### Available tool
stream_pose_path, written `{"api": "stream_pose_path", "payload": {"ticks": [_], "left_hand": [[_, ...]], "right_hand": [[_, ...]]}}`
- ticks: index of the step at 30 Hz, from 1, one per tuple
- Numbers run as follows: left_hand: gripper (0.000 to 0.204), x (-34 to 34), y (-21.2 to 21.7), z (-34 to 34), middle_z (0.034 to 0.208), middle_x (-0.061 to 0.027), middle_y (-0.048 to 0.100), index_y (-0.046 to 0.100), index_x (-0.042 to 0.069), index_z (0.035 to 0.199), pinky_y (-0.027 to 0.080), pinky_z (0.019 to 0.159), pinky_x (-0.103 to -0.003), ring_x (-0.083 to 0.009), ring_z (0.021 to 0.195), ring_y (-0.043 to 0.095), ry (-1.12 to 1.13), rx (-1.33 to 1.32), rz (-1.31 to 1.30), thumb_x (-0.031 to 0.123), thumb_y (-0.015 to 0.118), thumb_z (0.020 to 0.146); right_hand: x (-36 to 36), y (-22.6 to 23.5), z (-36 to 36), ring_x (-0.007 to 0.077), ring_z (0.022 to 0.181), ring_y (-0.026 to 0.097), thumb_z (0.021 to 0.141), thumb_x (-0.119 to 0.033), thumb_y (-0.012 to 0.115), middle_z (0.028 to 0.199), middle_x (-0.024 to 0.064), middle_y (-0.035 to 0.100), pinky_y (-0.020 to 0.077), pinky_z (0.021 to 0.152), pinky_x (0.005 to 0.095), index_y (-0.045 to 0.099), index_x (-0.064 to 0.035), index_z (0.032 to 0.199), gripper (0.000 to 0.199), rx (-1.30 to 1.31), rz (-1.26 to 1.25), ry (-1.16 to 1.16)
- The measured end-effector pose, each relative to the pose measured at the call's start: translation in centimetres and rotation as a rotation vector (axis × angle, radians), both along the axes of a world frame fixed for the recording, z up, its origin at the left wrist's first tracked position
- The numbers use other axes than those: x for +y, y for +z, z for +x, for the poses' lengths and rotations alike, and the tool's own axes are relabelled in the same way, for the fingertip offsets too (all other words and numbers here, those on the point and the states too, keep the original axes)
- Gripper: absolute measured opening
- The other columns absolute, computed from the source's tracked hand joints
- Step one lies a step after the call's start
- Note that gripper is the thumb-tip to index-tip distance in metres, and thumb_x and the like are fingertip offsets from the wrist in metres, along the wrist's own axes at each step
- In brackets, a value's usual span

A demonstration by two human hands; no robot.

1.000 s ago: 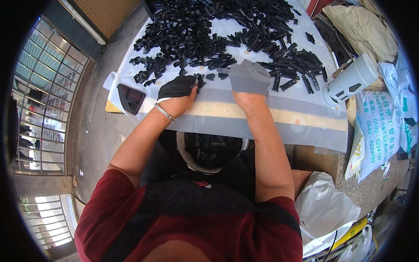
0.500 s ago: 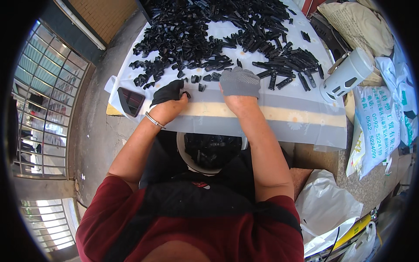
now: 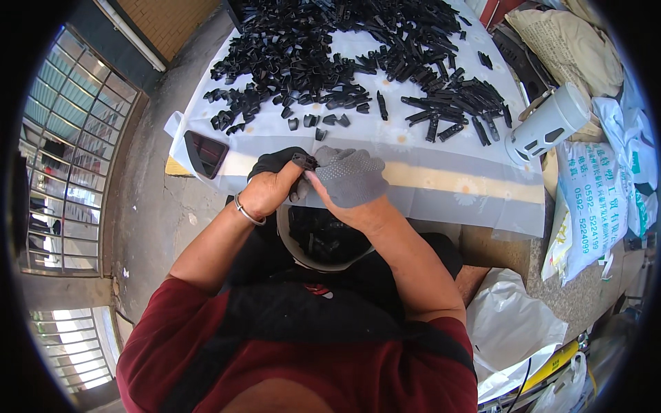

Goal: Sorting small black plastic components from a pile on a table and placing them into a container.

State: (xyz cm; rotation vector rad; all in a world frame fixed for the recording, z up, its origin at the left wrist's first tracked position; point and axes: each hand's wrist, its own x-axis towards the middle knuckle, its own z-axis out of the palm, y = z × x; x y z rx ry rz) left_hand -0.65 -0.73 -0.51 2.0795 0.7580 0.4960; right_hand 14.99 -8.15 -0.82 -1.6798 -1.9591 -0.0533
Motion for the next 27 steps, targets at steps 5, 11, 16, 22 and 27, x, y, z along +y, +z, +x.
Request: {"api": "stream_pose_path", "payload": {"ticks": [5, 11, 16, 22, 27], "left_hand": [[0.037, -0.9, -0.8, 0.3, 0.068, -0.0073, 0.056, 0.059, 0.002, 0.087, 0.043, 0.059, -0.028, -0.016, 0.061, 0.052, 0.181, -0.217, -0.197, 0.033, 0.039, 0.093], [0.04, -1.2, -0.4, 0.2, 0.064, -0.0054, 0.054, 0.057, 0.001, 0.081, 0.041, 0.058, -0.028, -0.0144, 0.06, 0.047, 0.219, -0.344, -0.276, 0.034, 0.039, 0.094], [0.036, -1.7, 1.1, 0.0, 0.067, -0.0089, 0.056, 0.056, 0.0, 0.08, 0.042, 0.06, -0.03, -0.0168, 0.061, 0.049, 0.156, -0.259, -0.13, 0.028, 0.038, 0.094], [0.036, -1.8, 0.9, 0.0, 0.071, -0.0081, 0.059, 0.057, 0.0, 0.084, 0.043, 0.063, -0.03, -0.018, 0.065, 0.053, 0.155, -0.284, -0.192, 0.027, 0.037, 0.095], [0.035, -2.1, 1.9, 0.0, 0.075, -0.0095, 0.062, 0.058, 0.0, 0.084, 0.044, 0.063, -0.03, -0.0196, 0.068, 0.057, 0.128, -0.218, -0.211, 0.026, 0.037, 0.095]], "right_hand": [[-0.3, 0.2, -0.5, 0.0298, 0.069, 0.055, 0.08, -0.026, 0.059, 0.072, 0.012, 0.058, 0.0431, 0.06, 0.0398, 0.059, -0.0037, 0.086, 0.023, 0.275, 0.208, 0.123], [-2.2, 1.4, 0.9, 0.0282, 0.074, 0.057, 0.081, -0.026, 0.061, 0.082, 0.0106, 0.062, 0.0455, 0.066, 0.0355, 0.061, -0.0039, 0.093, 0.025, 0.17, 0.043, 0.062], [-2.6, 2.5, 0.5, 0.0279, 0.075, 0.057, 0.079, -0.026, 0.062, 0.083, 0.0097, 0.062, 0.0452, 0.067, 0.0354, 0.062, -0.0047, 0.091, 0.024, 0.01, -0.012, -0.005], [-2.9, 2.6, 0.6, 0.028, 0.074, 0.057, 0.078, -0.027, 0.063, 0.083, 0.0091, 0.062, 0.045, 0.067, 0.0356, 0.062, -0.0054, 0.089, 0.024, -0.031, -0.027, 0.007], [-2.8, 2.6, 0.9, 0.0285, 0.071, 0.056, 0.077, -0.023, 0.063, 0.08, 0.0086, 0.062, 0.0438, 0.062, 0.0367, 0.062, -0.0067, 0.085, 0.019, 0.005, -0.023, 0.04]]}}
